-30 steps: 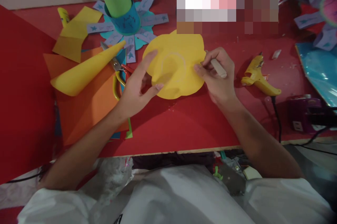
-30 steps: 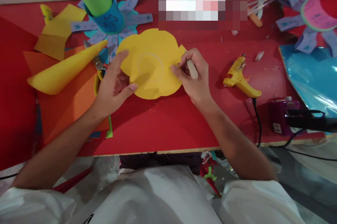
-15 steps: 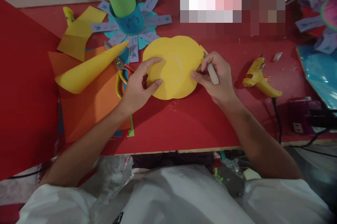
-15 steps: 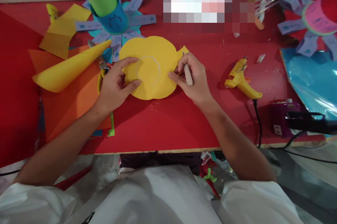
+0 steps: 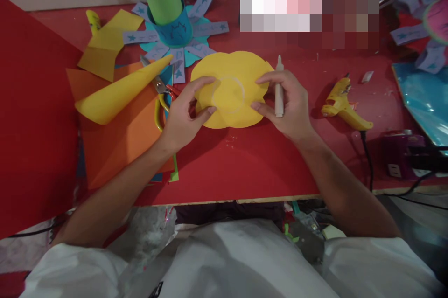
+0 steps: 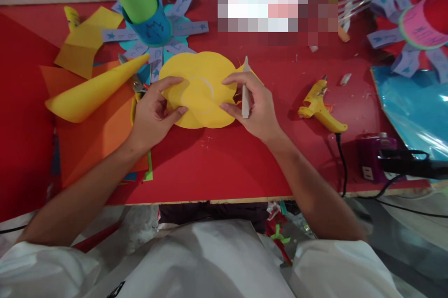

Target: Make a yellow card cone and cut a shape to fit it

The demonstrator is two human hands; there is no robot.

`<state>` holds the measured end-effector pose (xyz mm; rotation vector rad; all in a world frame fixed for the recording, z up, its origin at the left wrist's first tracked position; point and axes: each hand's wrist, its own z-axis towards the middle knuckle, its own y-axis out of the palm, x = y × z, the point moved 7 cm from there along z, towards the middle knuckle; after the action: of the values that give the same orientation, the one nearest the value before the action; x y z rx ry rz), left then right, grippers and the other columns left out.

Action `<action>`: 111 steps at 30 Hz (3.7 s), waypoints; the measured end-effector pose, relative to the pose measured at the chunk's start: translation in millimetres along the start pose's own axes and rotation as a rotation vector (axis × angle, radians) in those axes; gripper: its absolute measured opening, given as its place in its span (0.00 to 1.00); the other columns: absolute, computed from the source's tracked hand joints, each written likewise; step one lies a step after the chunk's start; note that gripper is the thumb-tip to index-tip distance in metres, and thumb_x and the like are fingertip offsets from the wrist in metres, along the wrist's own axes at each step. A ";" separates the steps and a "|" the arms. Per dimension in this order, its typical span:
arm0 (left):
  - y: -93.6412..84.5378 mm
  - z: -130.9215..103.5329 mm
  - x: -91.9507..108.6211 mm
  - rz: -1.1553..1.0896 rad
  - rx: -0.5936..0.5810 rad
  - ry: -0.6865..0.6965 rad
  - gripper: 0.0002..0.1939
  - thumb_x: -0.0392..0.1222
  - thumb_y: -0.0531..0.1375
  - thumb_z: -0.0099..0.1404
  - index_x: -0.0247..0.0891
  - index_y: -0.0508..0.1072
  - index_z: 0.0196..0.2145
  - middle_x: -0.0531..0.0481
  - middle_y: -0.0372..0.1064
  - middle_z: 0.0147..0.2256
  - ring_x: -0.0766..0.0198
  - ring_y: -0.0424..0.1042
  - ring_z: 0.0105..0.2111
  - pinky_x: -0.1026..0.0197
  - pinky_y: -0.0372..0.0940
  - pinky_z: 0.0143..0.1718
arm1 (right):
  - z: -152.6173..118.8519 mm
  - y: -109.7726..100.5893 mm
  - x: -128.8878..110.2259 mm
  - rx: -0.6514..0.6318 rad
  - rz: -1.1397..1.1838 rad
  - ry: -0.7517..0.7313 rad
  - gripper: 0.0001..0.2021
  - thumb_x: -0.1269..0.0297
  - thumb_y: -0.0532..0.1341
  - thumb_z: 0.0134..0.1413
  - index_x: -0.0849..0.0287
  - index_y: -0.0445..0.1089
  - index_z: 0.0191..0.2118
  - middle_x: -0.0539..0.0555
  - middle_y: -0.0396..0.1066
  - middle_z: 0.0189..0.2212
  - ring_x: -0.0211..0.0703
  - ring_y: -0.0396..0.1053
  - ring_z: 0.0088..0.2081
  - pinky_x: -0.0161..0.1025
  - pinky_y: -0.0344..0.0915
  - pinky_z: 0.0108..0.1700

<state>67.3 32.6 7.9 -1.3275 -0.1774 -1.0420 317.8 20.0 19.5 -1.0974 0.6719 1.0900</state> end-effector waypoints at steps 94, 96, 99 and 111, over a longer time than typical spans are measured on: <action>-27.7 -6.2 -6.0 -0.210 0.468 -0.155 0.19 0.67 0.62 0.76 0.53 0.80 0.49 0.48 0.81 0.48 0.56 0.81 0.46 0.49 0.77 0.47 | -3.7 -9.0 -27.6 -0.060 0.394 -0.048 0.14 0.52 0.68 0.71 0.48 0.78 0.32 0.46 0.70 0.21 0.39 0.63 0.20 0.42 0.57 0.24; -28.2 -5.9 -3.9 -0.228 0.477 -0.125 0.21 0.67 0.62 0.76 0.50 0.81 0.49 0.48 0.81 0.48 0.57 0.80 0.46 0.51 0.76 0.46 | -3.7 -9.0 -29.9 -0.062 0.392 -0.065 0.14 0.53 0.68 0.72 0.49 0.79 0.33 0.46 0.70 0.21 0.38 0.63 0.20 0.41 0.56 0.24; -28.1 -6.1 -3.6 -0.243 0.480 -0.124 0.21 0.67 0.62 0.76 0.49 0.81 0.49 0.47 0.80 0.47 0.57 0.80 0.45 0.52 0.76 0.46 | -3.3 -9.6 -32.7 -0.046 0.366 -0.077 0.15 0.51 0.68 0.72 0.49 0.79 0.32 0.46 0.70 0.21 0.38 0.62 0.20 0.41 0.56 0.22; -25.9 -5.6 -0.5 -0.261 0.413 -0.064 0.19 0.63 0.61 0.79 0.50 0.79 0.53 0.47 0.81 0.51 0.58 0.82 0.49 0.53 0.77 0.49 | -2.1 -2.1 -1.4 0.074 0.033 -0.026 0.23 0.42 0.69 0.68 0.38 0.71 0.63 0.53 0.80 0.55 0.47 0.82 0.40 0.45 0.77 0.34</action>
<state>46.4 31.0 24.2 -0.9768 -0.5947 -1.1088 319.4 17.4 20.8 -1.0108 0.7063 1.0976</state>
